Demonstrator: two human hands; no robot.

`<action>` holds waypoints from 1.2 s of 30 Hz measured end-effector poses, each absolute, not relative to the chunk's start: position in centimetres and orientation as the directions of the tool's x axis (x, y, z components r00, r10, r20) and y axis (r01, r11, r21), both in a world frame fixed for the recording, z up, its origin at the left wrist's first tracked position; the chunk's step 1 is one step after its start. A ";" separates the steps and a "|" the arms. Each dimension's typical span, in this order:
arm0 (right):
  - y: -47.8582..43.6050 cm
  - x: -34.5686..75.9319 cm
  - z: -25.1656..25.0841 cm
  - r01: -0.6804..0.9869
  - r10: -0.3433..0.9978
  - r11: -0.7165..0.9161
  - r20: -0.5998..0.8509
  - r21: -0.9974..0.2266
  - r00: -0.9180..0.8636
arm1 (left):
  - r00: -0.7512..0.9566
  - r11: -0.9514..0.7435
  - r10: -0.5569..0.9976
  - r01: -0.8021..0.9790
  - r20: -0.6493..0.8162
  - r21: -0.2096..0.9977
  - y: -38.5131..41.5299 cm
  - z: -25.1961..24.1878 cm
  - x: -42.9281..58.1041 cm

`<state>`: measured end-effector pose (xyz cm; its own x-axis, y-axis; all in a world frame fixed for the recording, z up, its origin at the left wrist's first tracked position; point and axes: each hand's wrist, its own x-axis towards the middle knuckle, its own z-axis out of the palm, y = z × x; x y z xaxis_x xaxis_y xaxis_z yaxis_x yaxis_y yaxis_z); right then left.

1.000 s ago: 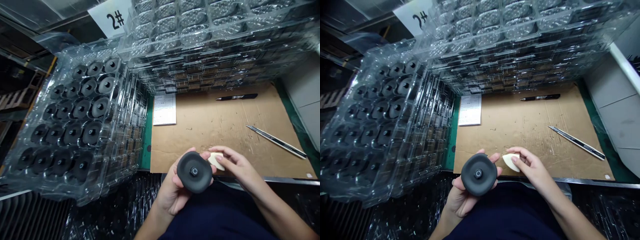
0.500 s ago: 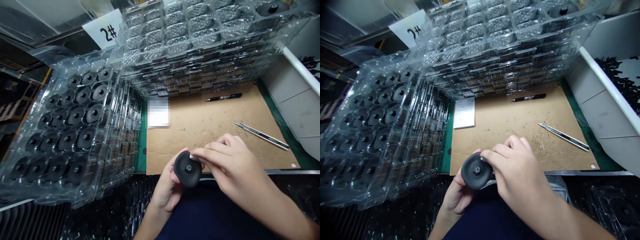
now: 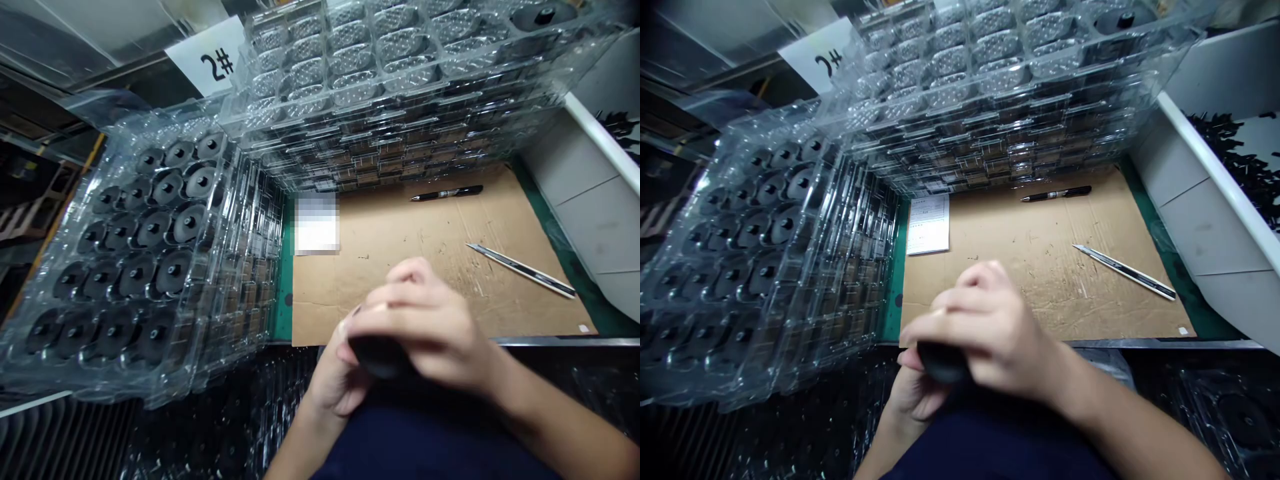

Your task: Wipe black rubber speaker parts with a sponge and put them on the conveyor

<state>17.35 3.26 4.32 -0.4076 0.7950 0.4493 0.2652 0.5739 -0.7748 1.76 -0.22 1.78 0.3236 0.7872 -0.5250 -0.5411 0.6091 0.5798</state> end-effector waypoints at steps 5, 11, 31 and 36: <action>3.2 19.4 -0.9 0.461 0.992 0.038 -0.022 -0.886 -0.123 | 0.426 0.595 0.800 -0.655 -0.423 0.465 -0.6 0.9 0.7; 0.3 19.5 -6.7 0.506 0.961 -0.153 -0.248 -0.849 -0.125 | 0.396 0.572 0.813 -0.681 -0.427 0.458 -0.3 0.3 0.2; 2.3 14.5 4.5 0.284 0.838 0.484 0.344 -0.828 -0.424 | 0.218 0.558 0.792 -0.636 -0.570 0.533 0.2 1.2 0.7; 1.1 16.7 4.1 0.439 0.888 0.362 0.161 -0.822 -0.431 | 0.219 0.515 0.834 -0.638 -0.506 0.573 0.4 0.6 0.3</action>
